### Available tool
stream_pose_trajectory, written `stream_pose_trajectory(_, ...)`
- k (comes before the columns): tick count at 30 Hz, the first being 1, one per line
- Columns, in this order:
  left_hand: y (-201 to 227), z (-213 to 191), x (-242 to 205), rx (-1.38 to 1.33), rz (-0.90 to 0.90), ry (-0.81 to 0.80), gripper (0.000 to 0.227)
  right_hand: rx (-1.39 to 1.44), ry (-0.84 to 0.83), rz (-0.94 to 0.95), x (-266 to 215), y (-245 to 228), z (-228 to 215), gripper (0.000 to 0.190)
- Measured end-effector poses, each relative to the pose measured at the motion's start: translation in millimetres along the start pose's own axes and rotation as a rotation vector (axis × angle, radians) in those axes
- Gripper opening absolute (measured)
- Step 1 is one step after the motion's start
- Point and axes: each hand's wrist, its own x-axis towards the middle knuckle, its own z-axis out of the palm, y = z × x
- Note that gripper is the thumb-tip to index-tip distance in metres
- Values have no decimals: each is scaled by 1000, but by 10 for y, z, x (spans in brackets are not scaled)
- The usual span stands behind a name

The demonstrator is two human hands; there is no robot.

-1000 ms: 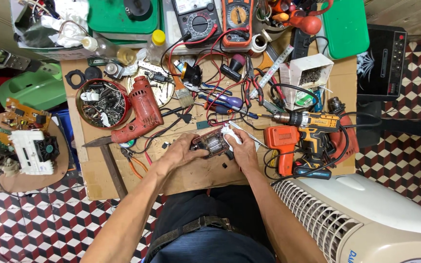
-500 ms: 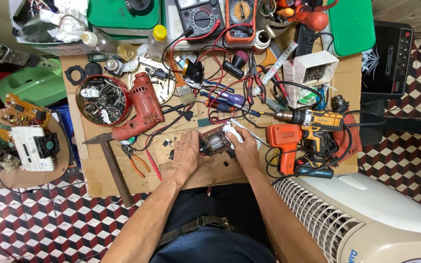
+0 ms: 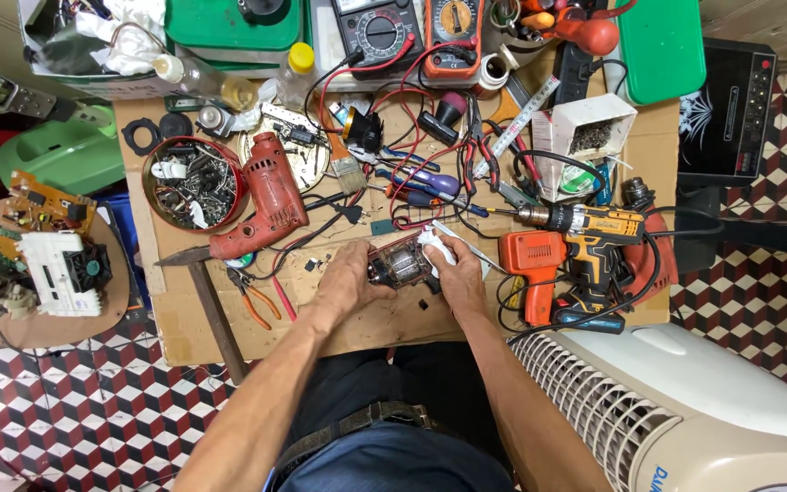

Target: Disassembling and cleaning the internal motor components of a power drill on a workbench.

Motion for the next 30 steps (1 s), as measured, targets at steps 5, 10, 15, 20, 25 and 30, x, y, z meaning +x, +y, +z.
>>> stream_pose_trajectory(5,38,34,-53,127,-51,74,91,7,4,-52,16,-1,-8,48)
stream_pose_trajectory(10,-312,58,74,-89,215,4,108,-48,0,22,-45,-120,-15,47)
stream_pose_trajectory(15,79,-116,-11,-54,-134,-150,83,-16,-11,-43,-15,-53,1,46)
stream_pose_trajectory(20,159,-175,-73,56,-124,-44,88,-17,9,-60,-18,-60,-7,45)
stream_pose_trajectory(25,-209,-24,24,-185,-56,-96,76,-9,11,-26,-24,-97,10,47)
stream_pose_trajectory(30,54,29,-88,4,-33,42,86,-14,16,-35,-26,-80,4,47)
